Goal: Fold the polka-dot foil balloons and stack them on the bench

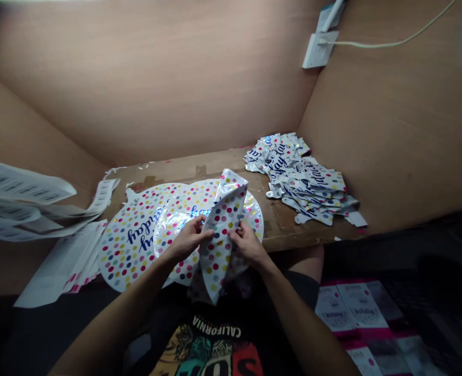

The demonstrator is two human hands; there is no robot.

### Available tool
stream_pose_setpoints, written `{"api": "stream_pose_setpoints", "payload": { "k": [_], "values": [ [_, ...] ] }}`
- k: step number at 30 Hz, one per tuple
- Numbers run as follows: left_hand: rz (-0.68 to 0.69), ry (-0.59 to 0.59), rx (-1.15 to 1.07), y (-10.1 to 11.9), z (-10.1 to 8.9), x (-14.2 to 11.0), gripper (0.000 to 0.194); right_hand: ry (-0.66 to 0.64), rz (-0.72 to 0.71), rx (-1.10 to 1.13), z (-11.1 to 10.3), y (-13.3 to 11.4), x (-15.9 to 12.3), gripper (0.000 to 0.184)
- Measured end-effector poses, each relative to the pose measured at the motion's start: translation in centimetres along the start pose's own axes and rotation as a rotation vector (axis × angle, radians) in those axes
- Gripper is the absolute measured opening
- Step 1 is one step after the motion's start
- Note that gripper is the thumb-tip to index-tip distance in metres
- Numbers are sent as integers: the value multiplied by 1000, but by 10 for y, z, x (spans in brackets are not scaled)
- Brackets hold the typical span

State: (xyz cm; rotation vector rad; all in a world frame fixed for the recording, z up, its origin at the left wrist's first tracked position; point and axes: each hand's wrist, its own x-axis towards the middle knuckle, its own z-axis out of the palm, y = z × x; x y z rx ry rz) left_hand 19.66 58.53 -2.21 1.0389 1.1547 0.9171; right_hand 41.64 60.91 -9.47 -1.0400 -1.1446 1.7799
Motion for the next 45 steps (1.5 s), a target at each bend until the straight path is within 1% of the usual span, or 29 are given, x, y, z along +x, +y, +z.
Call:
{"api": "stream_pose_setpoints", "payload": {
  "k": [1, 2, 5, 8, 10, 11, 13, 14, 16, 17, 18, 19, 20, 22, 23, 24, 25, 27, 30, 31, 32, 34, 35, 36, 39, 41, 42, 43, 45],
  "values": [
    [-9, -2, -29, -2, 4, -5, 40, -94, 39, 59, 4, -4, 3, 52],
    [-15, 6, -46, -3, 7, -10, 37, -143, 46, 102, 7, -8, 6, 46],
    [-9, 90, -95, -10, 11, -15, 18, -174, 7, 206, 7, -21, 10, 36],
    [-5, 168, -214, -18, 10, -14, 11, -172, -15, 242, 5, -27, 14, 20],
    [3, 215, -332, -20, 8, -12, 12, -140, -72, 176, 3, -26, 18, 8],
    [0, 228, -398, -21, 7, -12, 14, -118, -115, 129, 3, -24, 21, 7],
    [-43, 202, -487, -21, 5, -13, 28, -78, -193, 41, 1, -20, 28, 14],
    [-76, 156, -483, -22, 4, -15, 37, -63, -215, 2, 0, -19, 32, 16],
    [-149, 11, -363, -28, 3, -20, 48, -27, -202, -41, -2, -19, 37, 15],
    [-173, -45, -272, -32, 3, -22, 49, -6, -164, -27, -3, -20, 37, 14],
    [-183, -72, -190, -37, 4, -24, 48, 4, -108, 13, -3, -21, 36, 16],
    [-180, -65, -133, -41, 6, -26, 47, -8, -35, 68, -4, -23, 34, 24],
    [-167, -25, -104, -45, 8, -27, 47, -40, 47, 124, -4, -24, 30, 35],
    [-118, 90, -96, -49, 13, -29, 50, -151, 192, 161, -3, -24, 19, 54],
    [-91, 122, -104, -50, 15, -29, 52, -211, 235, 141, -2, -23, 13, 58],
    [-70, 131, -119, -49, 17, -29, 55, -246, 250, 115, -1, -21, 8, 59],
    [-56, 122, -142, -47, 19, -30, 56, -259, 240, 100, 0, -19, 3, 55],
    [-43, 84, -185, -44, 19, -31, 53, -226, 183, 124, 1, -15, -3, 42],
    [-37, 95, -121, -42, 12, -33, 29, -157, 108, 123, -2, -14, -5, 21],
    [-49, 98, -83, -41, 8, -34, 25, -162, 72, 80, -5, -15, -5, 14],
    [-66, 99, -51, -40, 4, -34, 24, -182, 27, 16, -8, -18, -6, 11],
    [-77, 67, 14, -36, 0, -35, 29, -230, -63, -132, -13, -23, -7, 13],
    [-44, 63, 75, -33, 0, -36, 31, -231, -86, -171, -13, -26, -7, 15],
    [19, 70, 165, -31, 2, -36, 36, -214, -79, -167, -12, -28, -8, 17],
    [282, 118, 450, -30, 14, -36, 68, -107, 53, 17, -2, -25, -9, 34],
    [375, 112, 535, -34, 21, -36, 77, -79, 106, 91, 6, -20, -8, 43],
    [380, 98, 540, -37, 23, -36, 77, -74, 99, 73, 8, -19, -7, 43],
    [365, 91, 527, -39, 23, -36, 75, -54, 61, 26, 8, -21, -5, 42],
    [321, 99, 471, -40, 17, -35, 69, 8, -84, -141, 4, -31, -1, 35]
  ]
}}
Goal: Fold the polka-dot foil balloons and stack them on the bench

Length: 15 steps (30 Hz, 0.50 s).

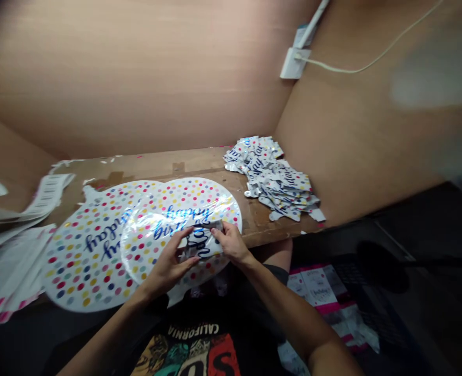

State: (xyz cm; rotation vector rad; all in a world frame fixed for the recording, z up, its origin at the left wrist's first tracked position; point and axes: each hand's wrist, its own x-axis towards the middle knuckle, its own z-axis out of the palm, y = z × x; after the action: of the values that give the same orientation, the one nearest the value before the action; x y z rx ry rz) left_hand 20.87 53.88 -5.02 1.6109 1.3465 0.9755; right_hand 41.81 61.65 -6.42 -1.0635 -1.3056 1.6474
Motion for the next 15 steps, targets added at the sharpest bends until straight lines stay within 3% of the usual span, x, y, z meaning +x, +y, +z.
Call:
{"api": "stream_pose_setpoints", "payload": {
  "k": [2, 4, 7, 10, 15],
  "values": [
    [-18, 54, -11, 0, -10, 7, 69, -2, -167, -237, -7, -19, 4, 24],
    [16, 80, 85, 5, -21, 17, 64, -129, -270, -431, -9, -39, 5, 14],
    [48, -58, 301, 20, -29, 29, 25, -333, -265, -519, -1, -57, 0, 13],
    [28, -176, 400, 31, -26, 31, 33, -363, -237, -511, 7, -55, -6, 19],
    [20, -309, 347, 35, -22, 24, 45, -338, -286, -501, 6, -44, -13, 18]
  ]
}}
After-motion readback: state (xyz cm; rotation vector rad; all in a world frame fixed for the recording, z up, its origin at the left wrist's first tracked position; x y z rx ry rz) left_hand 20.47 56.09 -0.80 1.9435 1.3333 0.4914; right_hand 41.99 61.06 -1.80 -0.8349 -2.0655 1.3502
